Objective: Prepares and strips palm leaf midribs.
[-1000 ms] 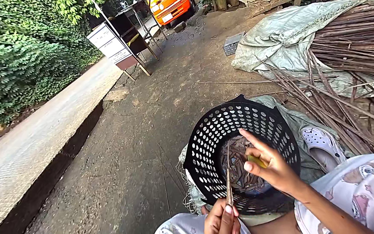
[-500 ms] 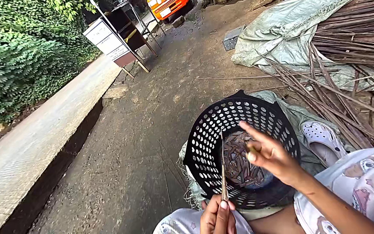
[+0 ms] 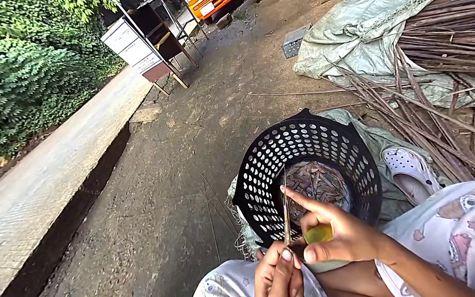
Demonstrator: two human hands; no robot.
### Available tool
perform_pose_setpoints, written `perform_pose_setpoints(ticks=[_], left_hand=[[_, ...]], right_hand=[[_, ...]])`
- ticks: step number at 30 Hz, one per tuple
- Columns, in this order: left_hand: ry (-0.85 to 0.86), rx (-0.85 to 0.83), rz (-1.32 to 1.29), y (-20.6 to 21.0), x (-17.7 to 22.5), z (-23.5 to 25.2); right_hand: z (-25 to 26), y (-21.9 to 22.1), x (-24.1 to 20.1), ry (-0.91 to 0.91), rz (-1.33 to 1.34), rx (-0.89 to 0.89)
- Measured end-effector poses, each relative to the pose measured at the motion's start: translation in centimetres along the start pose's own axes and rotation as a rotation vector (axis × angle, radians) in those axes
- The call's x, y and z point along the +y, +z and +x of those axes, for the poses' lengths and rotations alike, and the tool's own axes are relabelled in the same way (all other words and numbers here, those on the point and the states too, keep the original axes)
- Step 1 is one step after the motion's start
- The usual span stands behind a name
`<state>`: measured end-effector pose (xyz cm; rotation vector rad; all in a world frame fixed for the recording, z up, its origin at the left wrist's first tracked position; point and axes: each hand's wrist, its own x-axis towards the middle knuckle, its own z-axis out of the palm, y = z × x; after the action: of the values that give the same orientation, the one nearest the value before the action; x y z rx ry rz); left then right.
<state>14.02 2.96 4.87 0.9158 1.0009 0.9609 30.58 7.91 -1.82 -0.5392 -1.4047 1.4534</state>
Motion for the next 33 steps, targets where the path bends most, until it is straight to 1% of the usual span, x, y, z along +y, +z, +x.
perform_pose_setpoints(ticks=[4, 7, 9, 12, 15, 17, 19, 21, 24, 28, 29, 31, 33], left_hand=[[0.021, 0.016, 0.045, 0.0, 0.3, -0.1], [0.036, 0.047, 0.051, 0.2, 0.1, 0.0], [0.036, 0.036, 0.076, 0.1, 0.1, 0.0], [0.046, 0.020, 0.093, 0.1, 0.1, 0.1], [0.052, 0.018, 0.105, 0.3, -0.3, 0.2], [0.045, -0.002, 0.124, 0.2, -0.2, 0.1], [0.031, -0.008, 0.126, -0.1, 0.1, 0.0], [0.015, 0.001, 0.126, 0.0, 0.0, 0.0], [-0.010, 0.019, 0.119, 0.3, -0.3, 0.2], [-0.015, 0.036, 0.113, 0.4, -0.4, 0.3], [-0.009, 0.032, 0.105, 0.4, -0.5, 0.3], [-0.007, 0.029, 0.093, 0.5, -0.6, 0.3], [-0.037, 0.030, 0.075, 0.4, -0.5, 0.3]], right_hand=[[-0.2, 0.5, 0.1, -0.092, -0.146, 0.087], [-0.1, 1.0, 0.3, -0.118, -0.174, 0.131], [-0.2, 0.8, 0.2, -0.127, -0.211, 0.131], [-0.3, 0.7, -0.1, -0.113, -0.241, 0.108], [-0.1, 1.0, -0.6, -0.045, -0.220, 0.139], [-0.2, 0.7, -0.6, -0.030, -0.205, 0.196], [-0.1, 0.0, -0.6, -0.054, -0.207, 0.286], [0.0, -0.4, -1.2, -0.077, -0.197, 0.319], [-0.1, -0.8, -1.4, -0.113, -0.178, 0.265], [-0.8, -0.8, -0.7, -0.083, -0.197, 0.032], [-0.8, -0.5, -0.5, -0.072, -0.210, 0.008], [-0.6, 0.0, -0.1, -0.064, -0.234, 0.035], [-0.3, 0.3, 0.2, -0.101, -0.237, 0.144]])
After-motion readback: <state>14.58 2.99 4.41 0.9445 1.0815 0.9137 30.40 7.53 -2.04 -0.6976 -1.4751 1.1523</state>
